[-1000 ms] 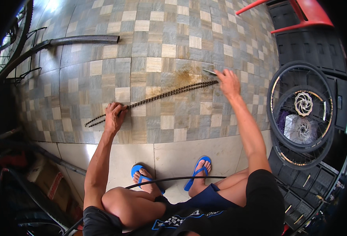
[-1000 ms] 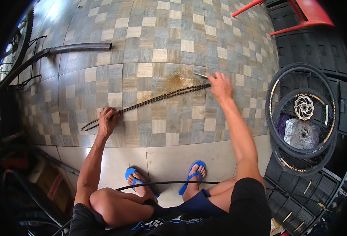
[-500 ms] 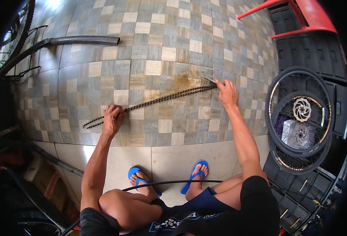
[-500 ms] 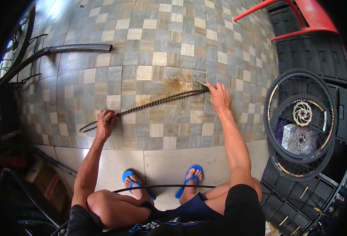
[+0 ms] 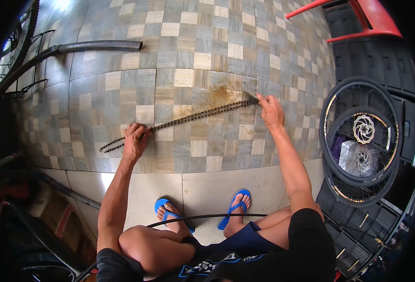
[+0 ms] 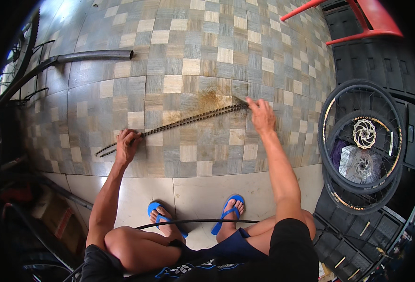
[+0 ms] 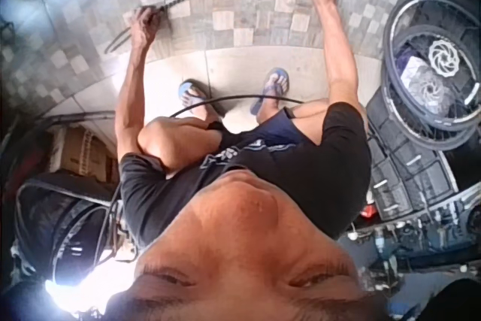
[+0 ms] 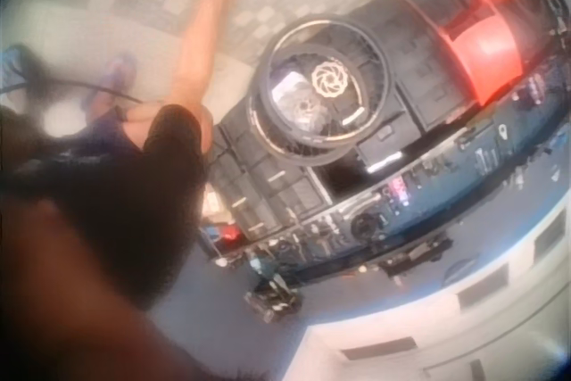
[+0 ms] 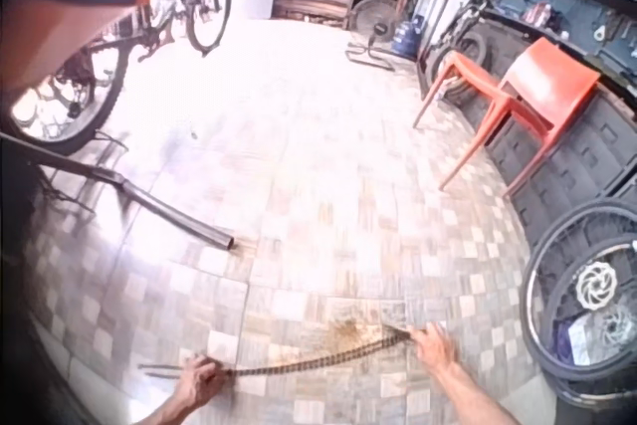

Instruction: The person sits on the floor and scrubs a bicycle chain with a brush. Then the person stands at a workbench and continues scrubbing the chain in a metal tray with a brush.

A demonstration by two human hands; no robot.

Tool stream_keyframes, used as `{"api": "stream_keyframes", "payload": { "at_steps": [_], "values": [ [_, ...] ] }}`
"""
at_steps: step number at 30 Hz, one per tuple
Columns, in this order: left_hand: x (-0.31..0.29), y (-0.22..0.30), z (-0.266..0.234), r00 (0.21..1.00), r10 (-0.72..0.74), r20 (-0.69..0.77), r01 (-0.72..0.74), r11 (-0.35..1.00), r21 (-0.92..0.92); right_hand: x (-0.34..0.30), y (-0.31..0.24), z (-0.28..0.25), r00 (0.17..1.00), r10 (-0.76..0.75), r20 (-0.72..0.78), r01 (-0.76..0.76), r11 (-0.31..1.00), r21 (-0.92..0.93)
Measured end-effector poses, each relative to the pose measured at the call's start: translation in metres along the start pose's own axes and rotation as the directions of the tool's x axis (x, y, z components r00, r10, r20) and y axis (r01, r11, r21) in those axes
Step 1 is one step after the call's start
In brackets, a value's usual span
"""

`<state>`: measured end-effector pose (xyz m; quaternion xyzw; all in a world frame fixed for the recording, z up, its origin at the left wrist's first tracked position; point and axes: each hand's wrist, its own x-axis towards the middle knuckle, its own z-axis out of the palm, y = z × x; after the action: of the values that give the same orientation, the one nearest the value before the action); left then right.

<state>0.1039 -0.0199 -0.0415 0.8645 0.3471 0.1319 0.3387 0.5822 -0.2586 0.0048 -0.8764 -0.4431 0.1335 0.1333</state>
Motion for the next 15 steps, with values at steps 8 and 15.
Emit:
{"api": "stream_keyframes", "payload": {
  "at_steps": [8,15],
  "values": [
    [0.000,0.002,-0.004,0.999,-0.002,-0.038,0.001,1.000,-0.013,-0.024,-0.212,0.099,0.954,-0.297,0.047,0.285,0.943,0.174],
    [0.000,0.000,-0.002,1.000,0.023,-0.017,-0.023,1.000,-0.001,0.007,-0.027,-0.028,0.999,0.016,-0.033,-0.019,0.997,-0.076]
  ]
}}
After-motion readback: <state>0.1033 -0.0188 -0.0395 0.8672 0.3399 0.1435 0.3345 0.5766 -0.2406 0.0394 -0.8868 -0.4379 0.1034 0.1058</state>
